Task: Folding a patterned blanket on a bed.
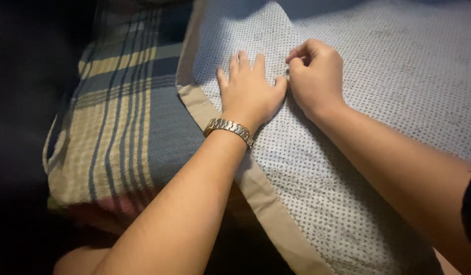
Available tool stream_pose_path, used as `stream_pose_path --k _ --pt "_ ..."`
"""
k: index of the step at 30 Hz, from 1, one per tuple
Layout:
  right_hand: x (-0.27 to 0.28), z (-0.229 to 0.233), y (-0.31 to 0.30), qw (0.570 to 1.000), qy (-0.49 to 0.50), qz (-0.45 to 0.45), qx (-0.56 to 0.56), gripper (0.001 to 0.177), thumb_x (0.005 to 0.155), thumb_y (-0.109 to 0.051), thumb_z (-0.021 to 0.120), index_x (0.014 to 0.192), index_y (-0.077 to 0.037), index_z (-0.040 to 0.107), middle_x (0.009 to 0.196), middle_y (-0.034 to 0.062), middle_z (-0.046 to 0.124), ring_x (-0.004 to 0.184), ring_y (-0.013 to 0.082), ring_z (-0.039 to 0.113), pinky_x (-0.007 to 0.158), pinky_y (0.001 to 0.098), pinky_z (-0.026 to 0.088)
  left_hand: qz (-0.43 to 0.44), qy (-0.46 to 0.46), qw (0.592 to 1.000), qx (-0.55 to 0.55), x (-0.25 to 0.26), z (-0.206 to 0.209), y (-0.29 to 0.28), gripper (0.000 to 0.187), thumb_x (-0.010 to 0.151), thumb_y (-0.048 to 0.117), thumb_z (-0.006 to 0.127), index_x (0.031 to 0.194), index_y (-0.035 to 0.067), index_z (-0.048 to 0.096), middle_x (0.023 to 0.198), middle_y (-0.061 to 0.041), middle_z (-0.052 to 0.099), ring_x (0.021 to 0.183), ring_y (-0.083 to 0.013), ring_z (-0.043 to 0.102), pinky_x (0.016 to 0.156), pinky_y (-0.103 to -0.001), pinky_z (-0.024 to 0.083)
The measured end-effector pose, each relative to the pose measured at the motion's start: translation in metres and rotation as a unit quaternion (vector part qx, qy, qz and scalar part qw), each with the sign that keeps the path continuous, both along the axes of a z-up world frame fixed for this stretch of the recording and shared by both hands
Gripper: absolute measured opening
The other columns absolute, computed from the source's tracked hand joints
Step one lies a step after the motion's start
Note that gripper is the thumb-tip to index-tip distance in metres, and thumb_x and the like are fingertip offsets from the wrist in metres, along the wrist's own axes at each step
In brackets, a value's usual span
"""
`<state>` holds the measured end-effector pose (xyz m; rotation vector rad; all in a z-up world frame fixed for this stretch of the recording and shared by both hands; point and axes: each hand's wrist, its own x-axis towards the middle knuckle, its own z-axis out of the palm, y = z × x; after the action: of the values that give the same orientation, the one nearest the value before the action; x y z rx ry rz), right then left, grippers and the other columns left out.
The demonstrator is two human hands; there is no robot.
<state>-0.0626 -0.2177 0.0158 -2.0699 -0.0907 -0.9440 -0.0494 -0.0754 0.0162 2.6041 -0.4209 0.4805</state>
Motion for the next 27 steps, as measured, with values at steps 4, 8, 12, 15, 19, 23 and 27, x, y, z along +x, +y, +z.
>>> stream_pose_path --k 4,8,12,15,19,23,27 --pt "-0.001 0.001 0.004 0.999 0.011 -0.002 -0.042 0.011 0.087 -0.001 0.061 0.089 0.001 0.072 0.082 0.0163 0.073 0.073 0.0231 0.071 0.07 0.0355 0.056 0.002 -0.021 1.0 0.014 0.004 0.001 0.001 0.069 0.089 0.049 0.057 0.145 0.009 0.049 0.156 -0.025 0.036 0.149 -0.0389 0.027 0.119 -0.062 0.012" --pt "0.0 -0.007 0.004 0.99 -0.035 0.018 -0.133 0.014 0.086 -0.003 0.061 0.093 0.003 0.072 0.111 0.0243 0.07 0.102 0.0374 0.068 0.093 0.0436 0.053 -0.012 -0.005 0.999 0.031 0.011 -0.007 0.003 0.068 0.093 0.049 0.053 0.148 0.011 0.045 0.159 -0.025 0.032 0.151 -0.039 0.023 0.119 -0.063 0.011" --pt "0.0 -0.003 0.008 0.988 0.005 0.048 -0.149 0.021 0.089 -0.008 0.055 0.097 0.002 0.071 0.13 0.025 0.066 0.124 0.0412 0.06 0.111 0.0454 0.044 -0.03 0.003 0.999 0.025 0.018 -0.007 0.008 0.066 0.095 0.051 0.049 0.15 0.014 0.045 0.16 -0.022 0.032 0.151 -0.0371 0.023 0.12 -0.062 0.011" --pt "-0.001 0.0 0.01 0.981 0.019 0.029 -0.191 0.021 0.088 -0.007 0.056 0.098 0.002 0.072 0.134 0.0257 0.063 0.13 0.0411 0.056 0.115 0.0462 0.039 -0.039 0.025 0.999 0.026 0.029 -0.003 0.017 0.07 0.094 0.056 0.05 0.151 0.016 0.043 0.162 -0.019 0.03 0.152 -0.0352 0.022 0.121 -0.06 0.011" --pt "-0.009 0.009 0.021 0.975 0.072 0.011 -0.211 0.029 0.086 -0.012 0.059 0.108 -0.001 0.074 0.142 0.0234 0.057 0.135 0.0417 0.046 0.115 0.0501 0.031 -0.014 0.053 0.997 0.048 0.028 0.011 0.034 0.079 0.091 0.063 0.051 0.153 0.016 0.041 0.164 -0.017 0.027 0.152 -0.0352 0.02 0.121 -0.06 0.011" --pt "-0.006 0.008 0.024 0.954 0.12 -0.017 -0.274 0.044 0.087 -0.02 0.055 0.127 -0.006 0.067 0.15 0.0219 0.048 0.144 0.0382 0.035 0.119 0.0568 0.018 0.063 0.078 0.994 0.046 0.02 0.021 0.04 0.085 0.087 0.068 0.051 0.153 0.017 0.038 0.164 -0.014 0.025 0.153 -0.0348 0.017 0.119 -0.063 0.004" --pt "-0.007 0.011 0.027 0.933 0.161 -0.028 -0.322 0.053 0.091 -0.027 0.048 0.139 -0.007 0.058 0.157 0.0239 0.039 0.15 0.0382 0.028 0.12 0.0588 0.015 0.084 0.075 0.992 0.048 0.013 0.023 0.04 0.081 0.089 0.065 0.049 0.153 0.016 0.037 0.163 -0.014 0.025 0.152 -0.0373 0.015 0.116 -0.069 0.0"
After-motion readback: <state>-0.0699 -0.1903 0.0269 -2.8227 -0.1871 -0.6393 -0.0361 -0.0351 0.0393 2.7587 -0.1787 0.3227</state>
